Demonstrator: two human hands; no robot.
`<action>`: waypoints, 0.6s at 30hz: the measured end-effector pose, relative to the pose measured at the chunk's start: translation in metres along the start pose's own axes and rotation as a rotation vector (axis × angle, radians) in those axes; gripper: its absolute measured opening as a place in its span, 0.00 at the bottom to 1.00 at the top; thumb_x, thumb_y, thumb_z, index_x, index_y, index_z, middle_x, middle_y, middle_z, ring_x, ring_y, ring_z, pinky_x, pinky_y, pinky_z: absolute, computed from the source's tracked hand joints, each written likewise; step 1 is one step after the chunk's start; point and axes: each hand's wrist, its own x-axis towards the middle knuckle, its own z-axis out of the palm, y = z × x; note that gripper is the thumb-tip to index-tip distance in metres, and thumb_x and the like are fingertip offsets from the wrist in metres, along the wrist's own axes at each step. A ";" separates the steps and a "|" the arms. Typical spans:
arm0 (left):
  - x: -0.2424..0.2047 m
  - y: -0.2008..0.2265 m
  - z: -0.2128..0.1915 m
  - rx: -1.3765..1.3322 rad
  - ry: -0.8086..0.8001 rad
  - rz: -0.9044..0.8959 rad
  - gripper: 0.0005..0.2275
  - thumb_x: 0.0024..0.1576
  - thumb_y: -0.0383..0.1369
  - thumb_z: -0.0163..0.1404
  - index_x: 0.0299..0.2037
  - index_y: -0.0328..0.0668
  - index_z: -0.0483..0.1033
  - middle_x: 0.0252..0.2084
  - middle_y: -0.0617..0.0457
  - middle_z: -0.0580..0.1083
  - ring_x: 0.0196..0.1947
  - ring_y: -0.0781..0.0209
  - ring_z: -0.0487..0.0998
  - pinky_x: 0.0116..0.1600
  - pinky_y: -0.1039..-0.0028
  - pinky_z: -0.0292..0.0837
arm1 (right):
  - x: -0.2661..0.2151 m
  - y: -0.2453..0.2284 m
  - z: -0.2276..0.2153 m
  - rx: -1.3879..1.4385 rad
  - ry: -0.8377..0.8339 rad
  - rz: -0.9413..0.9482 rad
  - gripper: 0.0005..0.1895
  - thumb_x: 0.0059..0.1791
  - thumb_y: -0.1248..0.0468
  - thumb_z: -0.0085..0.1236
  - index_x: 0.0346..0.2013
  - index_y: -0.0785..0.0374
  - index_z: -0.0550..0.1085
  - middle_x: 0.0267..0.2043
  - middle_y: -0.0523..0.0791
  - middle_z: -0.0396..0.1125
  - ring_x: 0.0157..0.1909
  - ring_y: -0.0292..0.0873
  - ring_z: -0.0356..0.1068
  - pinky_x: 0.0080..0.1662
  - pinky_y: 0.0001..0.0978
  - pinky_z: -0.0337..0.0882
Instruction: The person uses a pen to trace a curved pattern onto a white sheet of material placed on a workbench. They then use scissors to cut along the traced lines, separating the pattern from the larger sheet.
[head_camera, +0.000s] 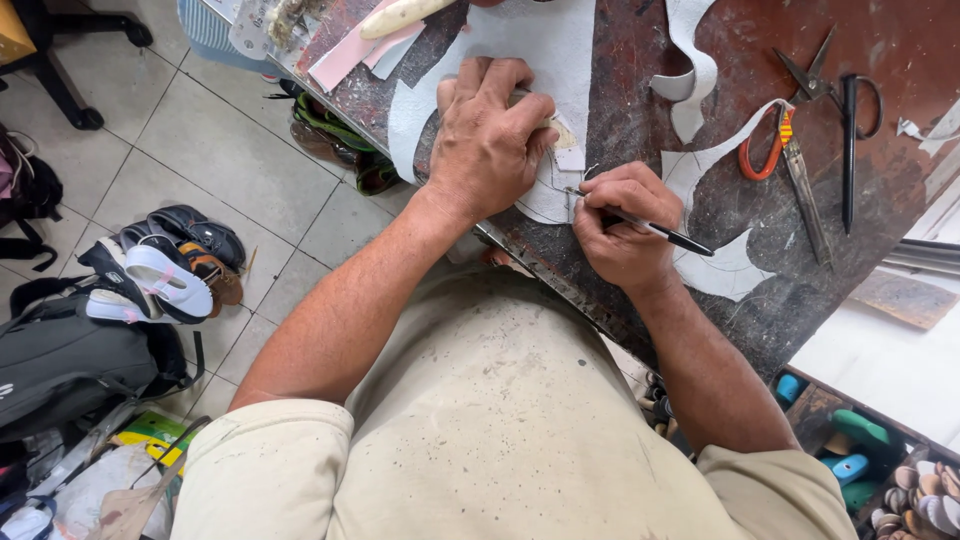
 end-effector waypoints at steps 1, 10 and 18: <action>0.001 0.000 -0.001 -0.001 -0.002 0.001 0.08 0.53 0.37 0.60 0.34 0.49 0.74 0.46 0.51 0.69 0.45 0.43 0.65 0.39 0.51 0.58 | 0.000 0.001 0.000 0.000 0.001 0.002 0.10 0.46 0.80 0.62 0.27 0.66 0.72 0.36 0.56 0.71 0.34 0.45 0.70 0.38 0.33 0.70; 0.001 0.000 -0.002 -0.015 -0.009 0.004 0.07 0.53 0.36 0.59 0.35 0.48 0.74 0.46 0.50 0.68 0.46 0.43 0.65 0.38 0.50 0.57 | -0.001 0.004 -0.001 -0.002 -0.012 0.006 0.11 0.44 0.81 0.60 0.26 0.65 0.71 0.34 0.54 0.70 0.33 0.45 0.69 0.37 0.32 0.69; 0.007 0.006 -0.009 -0.017 0.062 0.045 0.05 0.53 0.32 0.56 0.37 0.46 0.79 0.43 0.49 0.72 0.44 0.45 0.68 0.38 0.53 0.59 | -0.010 0.025 -0.016 0.469 0.055 0.133 0.07 0.52 0.78 0.57 0.37 0.67 0.69 0.40 0.56 0.66 0.29 0.46 0.72 0.33 0.32 0.79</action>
